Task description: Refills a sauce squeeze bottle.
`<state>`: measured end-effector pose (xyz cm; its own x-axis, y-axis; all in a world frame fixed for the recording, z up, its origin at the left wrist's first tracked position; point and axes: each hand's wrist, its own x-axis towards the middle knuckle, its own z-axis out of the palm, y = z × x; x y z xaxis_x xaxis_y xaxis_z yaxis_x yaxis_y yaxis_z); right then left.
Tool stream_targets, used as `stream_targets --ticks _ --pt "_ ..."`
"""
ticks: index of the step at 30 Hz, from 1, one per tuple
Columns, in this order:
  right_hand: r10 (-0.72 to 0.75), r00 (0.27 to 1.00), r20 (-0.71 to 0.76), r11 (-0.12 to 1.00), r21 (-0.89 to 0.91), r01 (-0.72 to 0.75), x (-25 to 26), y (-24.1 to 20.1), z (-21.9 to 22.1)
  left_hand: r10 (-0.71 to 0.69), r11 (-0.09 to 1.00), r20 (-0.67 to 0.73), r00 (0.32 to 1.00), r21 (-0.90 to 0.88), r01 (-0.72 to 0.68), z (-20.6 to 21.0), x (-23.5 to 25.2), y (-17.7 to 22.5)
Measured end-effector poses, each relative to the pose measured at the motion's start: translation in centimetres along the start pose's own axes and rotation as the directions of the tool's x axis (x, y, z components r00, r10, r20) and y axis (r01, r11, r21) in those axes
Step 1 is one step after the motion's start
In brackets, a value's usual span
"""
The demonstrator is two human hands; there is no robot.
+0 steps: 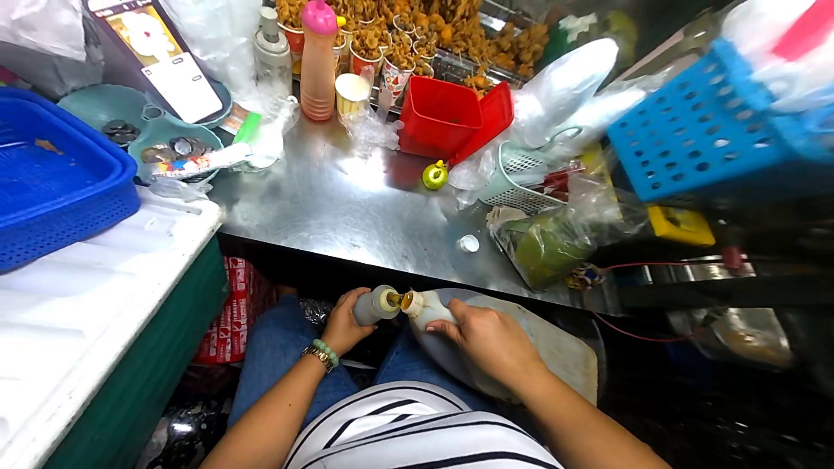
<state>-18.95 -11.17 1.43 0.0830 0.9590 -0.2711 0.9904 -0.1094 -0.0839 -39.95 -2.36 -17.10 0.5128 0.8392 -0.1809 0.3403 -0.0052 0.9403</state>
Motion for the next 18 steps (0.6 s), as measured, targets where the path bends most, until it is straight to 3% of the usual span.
stream_targets --ticks 18 --pt "0.009 1.0 0.012 1.0 0.001 -0.009 -0.06 -0.09 -0.05 -0.009 1.0 0.001 1.0 0.0 0.009 0.11 -0.18 0.41"
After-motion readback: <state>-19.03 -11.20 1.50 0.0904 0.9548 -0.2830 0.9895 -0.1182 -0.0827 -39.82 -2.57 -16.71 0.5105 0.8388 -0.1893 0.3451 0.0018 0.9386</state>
